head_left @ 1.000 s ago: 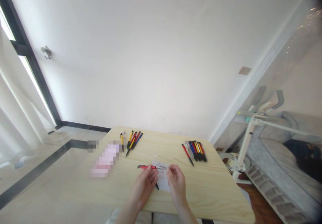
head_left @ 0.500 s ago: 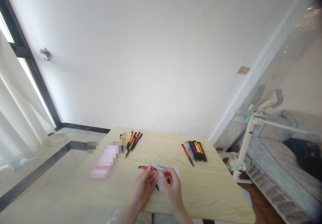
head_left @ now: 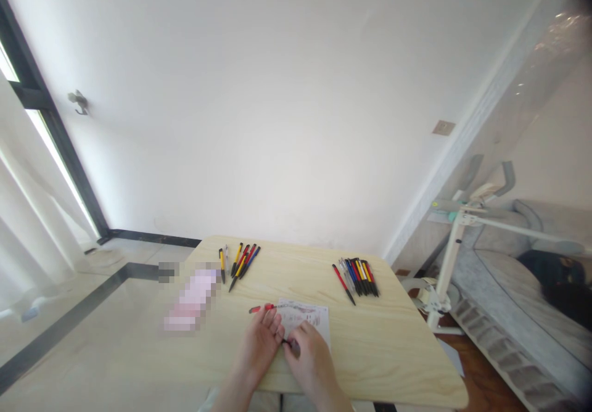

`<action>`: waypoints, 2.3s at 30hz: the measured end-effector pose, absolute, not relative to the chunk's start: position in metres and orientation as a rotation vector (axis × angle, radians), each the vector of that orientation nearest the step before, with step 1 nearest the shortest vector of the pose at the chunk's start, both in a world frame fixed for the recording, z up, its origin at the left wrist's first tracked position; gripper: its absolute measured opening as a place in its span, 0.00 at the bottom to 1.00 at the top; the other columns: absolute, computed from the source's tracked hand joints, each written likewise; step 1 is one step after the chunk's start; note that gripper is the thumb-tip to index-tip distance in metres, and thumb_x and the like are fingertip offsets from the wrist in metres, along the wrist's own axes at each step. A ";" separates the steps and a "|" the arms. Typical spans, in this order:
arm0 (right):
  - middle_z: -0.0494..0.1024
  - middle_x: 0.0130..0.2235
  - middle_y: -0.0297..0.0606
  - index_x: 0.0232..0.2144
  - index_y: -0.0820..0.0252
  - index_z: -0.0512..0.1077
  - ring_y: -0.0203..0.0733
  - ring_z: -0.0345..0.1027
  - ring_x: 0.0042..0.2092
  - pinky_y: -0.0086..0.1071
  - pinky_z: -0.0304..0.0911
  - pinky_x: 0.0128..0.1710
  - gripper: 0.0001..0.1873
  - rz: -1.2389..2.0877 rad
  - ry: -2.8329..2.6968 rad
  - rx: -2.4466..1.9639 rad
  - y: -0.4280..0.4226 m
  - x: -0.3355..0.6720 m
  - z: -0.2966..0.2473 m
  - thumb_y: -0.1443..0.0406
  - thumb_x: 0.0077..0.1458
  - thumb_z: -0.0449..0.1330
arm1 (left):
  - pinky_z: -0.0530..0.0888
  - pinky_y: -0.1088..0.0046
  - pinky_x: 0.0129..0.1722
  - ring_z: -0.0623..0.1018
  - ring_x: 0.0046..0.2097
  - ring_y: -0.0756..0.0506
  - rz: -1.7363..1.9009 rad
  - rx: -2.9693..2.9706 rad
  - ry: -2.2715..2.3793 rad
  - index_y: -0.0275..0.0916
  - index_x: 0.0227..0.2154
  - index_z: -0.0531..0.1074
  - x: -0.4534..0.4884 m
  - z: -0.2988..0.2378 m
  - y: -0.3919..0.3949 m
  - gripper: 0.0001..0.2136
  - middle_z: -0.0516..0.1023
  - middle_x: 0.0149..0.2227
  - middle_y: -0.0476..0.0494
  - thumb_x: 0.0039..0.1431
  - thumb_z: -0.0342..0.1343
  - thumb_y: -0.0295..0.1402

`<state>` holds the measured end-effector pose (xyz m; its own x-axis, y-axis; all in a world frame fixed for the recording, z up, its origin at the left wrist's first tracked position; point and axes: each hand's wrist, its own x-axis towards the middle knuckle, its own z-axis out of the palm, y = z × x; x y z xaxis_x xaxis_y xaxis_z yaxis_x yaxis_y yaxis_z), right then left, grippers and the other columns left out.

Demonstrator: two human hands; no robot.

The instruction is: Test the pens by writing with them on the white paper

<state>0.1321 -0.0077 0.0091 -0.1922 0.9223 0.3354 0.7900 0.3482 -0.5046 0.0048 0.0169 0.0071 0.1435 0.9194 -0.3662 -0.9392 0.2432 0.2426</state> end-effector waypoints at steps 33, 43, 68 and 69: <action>0.75 0.30 0.41 0.29 0.62 0.70 0.44 0.69 0.33 0.33 0.64 0.34 0.12 0.759 -1.233 -1.324 0.012 0.189 -0.013 0.58 0.48 0.57 | 0.62 0.52 0.48 0.76 0.32 0.47 1.150 0.009 0.451 0.39 0.27 0.71 0.008 0.012 0.011 0.01 0.77 0.23 0.49 0.50 0.55 0.27; 0.75 0.29 0.42 0.28 0.63 0.70 0.44 0.69 0.32 0.33 0.65 0.33 0.12 0.751 -1.239 -1.332 0.013 0.188 -0.017 0.58 0.48 0.56 | 0.62 0.51 0.47 0.76 0.33 0.46 1.082 0.076 0.473 0.38 0.28 0.71 0.008 0.006 0.011 0.02 0.77 0.24 0.47 0.51 0.54 0.29; 0.74 0.25 0.38 0.27 0.62 0.68 0.41 0.69 0.28 0.30 0.64 0.28 0.12 0.767 -1.208 -1.290 0.010 0.189 -0.018 0.58 0.46 0.57 | 0.70 0.67 0.37 0.76 0.31 0.48 1.206 0.061 0.489 0.38 0.27 0.70 0.009 0.005 0.011 0.01 0.75 0.22 0.49 0.51 0.54 0.28; 0.74 0.24 0.37 0.27 0.62 0.68 0.41 0.68 0.27 0.30 0.64 0.28 0.12 0.742 -1.205 -1.287 0.010 0.190 -0.017 0.58 0.45 0.57 | 0.70 0.69 0.36 0.76 0.31 0.48 1.206 0.073 0.497 0.38 0.27 0.70 0.009 0.005 0.011 0.01 0.75 0.22 0.49 0.51 0.54 0.28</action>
